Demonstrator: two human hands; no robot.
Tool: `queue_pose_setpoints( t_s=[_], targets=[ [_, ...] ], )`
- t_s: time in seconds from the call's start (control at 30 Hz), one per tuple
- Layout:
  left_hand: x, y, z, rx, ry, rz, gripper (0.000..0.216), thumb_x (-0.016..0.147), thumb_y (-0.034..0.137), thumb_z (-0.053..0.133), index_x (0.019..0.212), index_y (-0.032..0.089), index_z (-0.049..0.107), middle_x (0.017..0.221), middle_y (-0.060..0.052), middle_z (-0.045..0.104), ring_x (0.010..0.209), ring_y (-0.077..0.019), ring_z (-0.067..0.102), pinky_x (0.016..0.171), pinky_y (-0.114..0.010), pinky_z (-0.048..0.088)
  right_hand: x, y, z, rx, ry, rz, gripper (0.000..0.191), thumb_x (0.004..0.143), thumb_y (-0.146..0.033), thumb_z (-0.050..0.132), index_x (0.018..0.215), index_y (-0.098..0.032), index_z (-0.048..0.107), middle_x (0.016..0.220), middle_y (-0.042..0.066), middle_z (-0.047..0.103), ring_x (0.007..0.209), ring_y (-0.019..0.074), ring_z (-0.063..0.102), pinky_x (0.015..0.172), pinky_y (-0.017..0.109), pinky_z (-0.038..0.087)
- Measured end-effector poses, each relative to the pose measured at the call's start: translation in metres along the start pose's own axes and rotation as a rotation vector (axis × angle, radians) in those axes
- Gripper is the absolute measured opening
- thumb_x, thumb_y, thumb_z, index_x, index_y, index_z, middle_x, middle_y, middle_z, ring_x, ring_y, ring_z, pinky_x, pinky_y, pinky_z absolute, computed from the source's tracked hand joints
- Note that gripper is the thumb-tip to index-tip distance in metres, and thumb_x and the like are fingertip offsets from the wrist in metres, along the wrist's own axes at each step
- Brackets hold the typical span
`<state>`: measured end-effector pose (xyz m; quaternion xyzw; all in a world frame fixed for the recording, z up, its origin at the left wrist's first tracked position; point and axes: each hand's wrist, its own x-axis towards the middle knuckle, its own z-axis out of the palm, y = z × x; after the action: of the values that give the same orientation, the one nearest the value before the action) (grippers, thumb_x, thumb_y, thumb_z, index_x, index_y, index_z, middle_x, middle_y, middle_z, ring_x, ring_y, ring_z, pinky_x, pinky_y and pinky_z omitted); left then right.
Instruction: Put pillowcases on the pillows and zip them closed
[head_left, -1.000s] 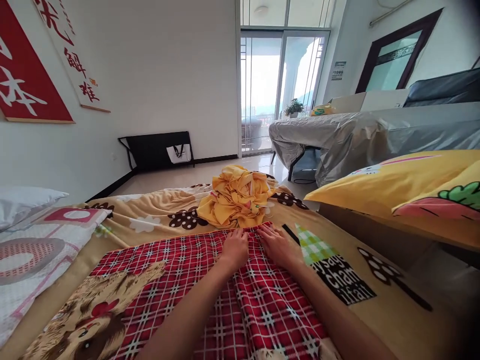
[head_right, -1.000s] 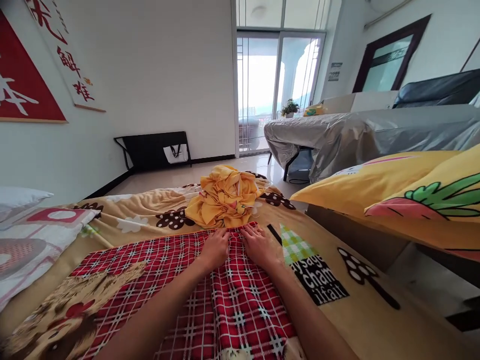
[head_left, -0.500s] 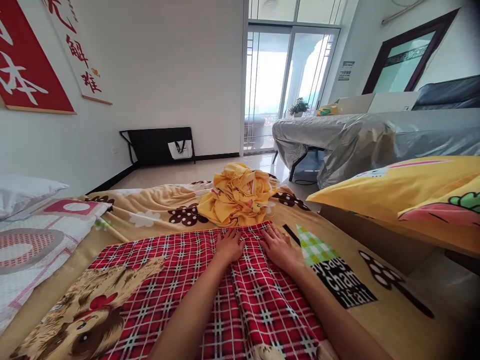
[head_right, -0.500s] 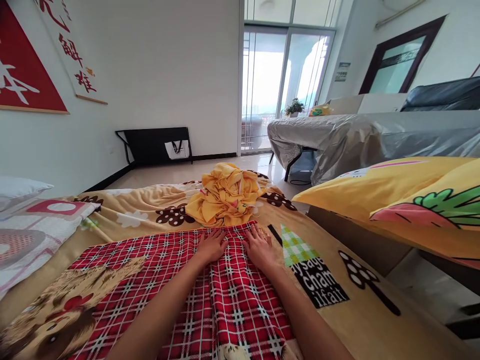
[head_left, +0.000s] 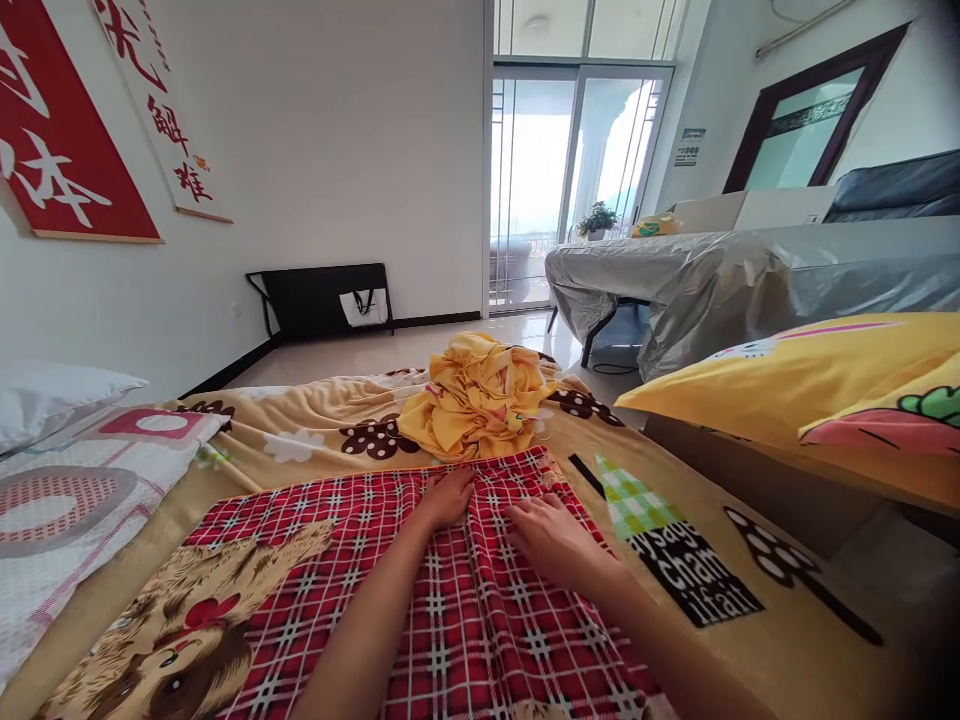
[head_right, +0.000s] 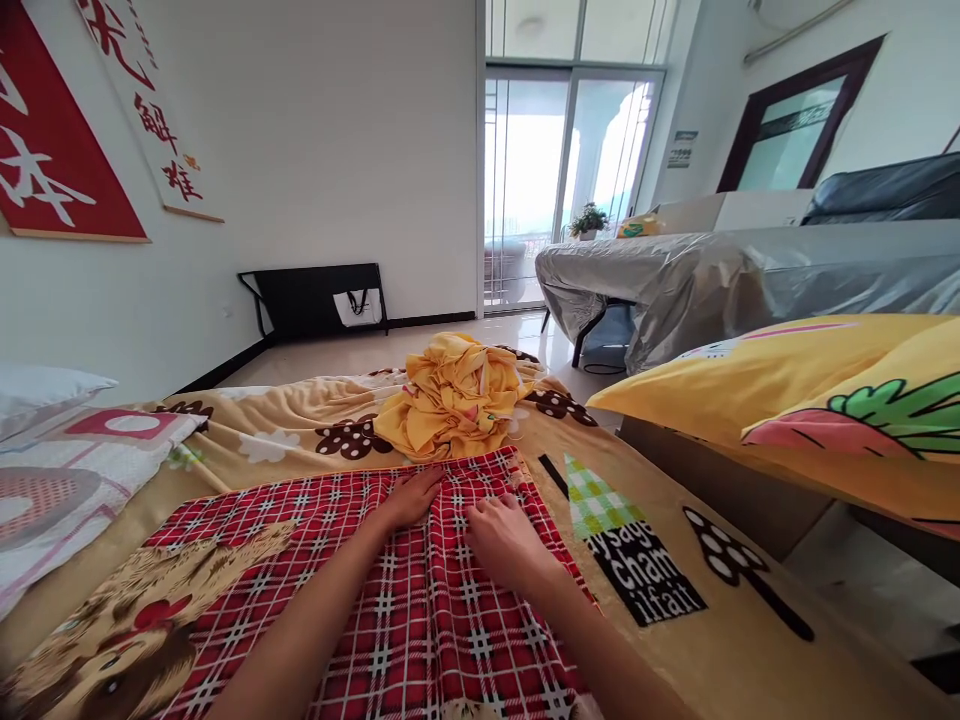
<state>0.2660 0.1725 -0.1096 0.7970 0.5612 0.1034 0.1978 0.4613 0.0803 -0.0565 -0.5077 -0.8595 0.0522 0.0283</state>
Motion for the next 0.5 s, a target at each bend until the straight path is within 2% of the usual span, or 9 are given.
queue_pose_setpoints(
  t_s=[0.07,0.17,0.23,0.3,0.43,0.5],
  targets=[
    [-0.002,0.000,0.002,0.028,0.016,0.014,0.049,0.098,0.035,0.024,0.143,0.023,0.041,0.152,-0.007,0.039,0.141,-0.0212,0.032,0.115,-0.048,0.022,-0.011,-0.030,-0.004,0.009,-0.017,-0.025,0.035,0.094,-0.033,0.038,0.094,-0.016,0.069,0.090,0.012,0.072,0.087,0.0246,0.067,0.082,0.036,0.047],
    [-0.001,-0.002,0.004,0.046,0.037,0.021,0.050,0.098,0.037,0.024,0.141,0.023,0.043,0.150,-0.006,0.042,0.139,-0.0209,0.035,0.113,-0.047,0.025,-0.019,-0.059,0.002,-0.062,-0.127,0.009,0.026,0.089,-0.027,0.048,0.083,-0.015,0.071,0.080,0.013,0.072,0.076,0.0247,0.069,0.067,0.031,0.046],
    [0.001,-0.003,0.006,0.049,0.058,0.014,0.050,0.098,0.036,0.023,0.140,0.023,0.044,0.148,-0.006,0.045,0.137,-0.0201,0.037,0.112,-0.045,0.028,-0.021,-0.063,0.005,-0.117,-0.247,-0.013,0.016,0.082,-0.015,0.056,0.081,-0.015,0.072,0.080,0.014,0.072,0.076,0.0262,0.069,0.065,0.030,0.046],
    [0.001,-0.005,0.007,0.049,0.086,0.001,0.049,0.098,0.034,0.021,0.140,0.023,0.045,0.147,-0.006,0.046,0.136,-0.0194,0.039,0.111,-0.044,0.029,-0.022,-0.061,0.003,-0.132,-0.329,-0.028,0.016,0.079,-0.009,0.058,0.081,-0.014,0.072,0.081,0.014,0.072,0.076,0.0269,0.070,0.064,0.031,0.048],
    [0.002,-0.006,0.011,0.048,0.130,-0.006,0.049,0.098,0.034,0.019,0.138,0.023,0.047,0.145,-0.005,0.049,0.134,-0.0191,0.042,0.109,-0.044,0.031,-0.026,-0.060,-0.009,-0.124,-0.345,0.020,0.020,0.078,-0.006,0.056,0.084,-0.014,0.073,0.082,0.015,0.072,0.081,0.0300,0.070,0.066,0.034,0.051],
    [0.001,-0.006,0.012,0.048,0.143,-0.004,0.049,0.098,0.035,0.020,0.137,0.023,0.047,0.144,-0.005,0.050,0.134,-0.0191,0.043,0.109,-0.043,0.031,-0.025,-0.062,-0.007,-0.115,-0.272,0.063,0.027,0.078,-0.004,0.053,0.094,-0.013,0.072,0.089,0.017,0.072,0.086,0.0302,0.069,0.072,0.037,0.052]
  ],
)
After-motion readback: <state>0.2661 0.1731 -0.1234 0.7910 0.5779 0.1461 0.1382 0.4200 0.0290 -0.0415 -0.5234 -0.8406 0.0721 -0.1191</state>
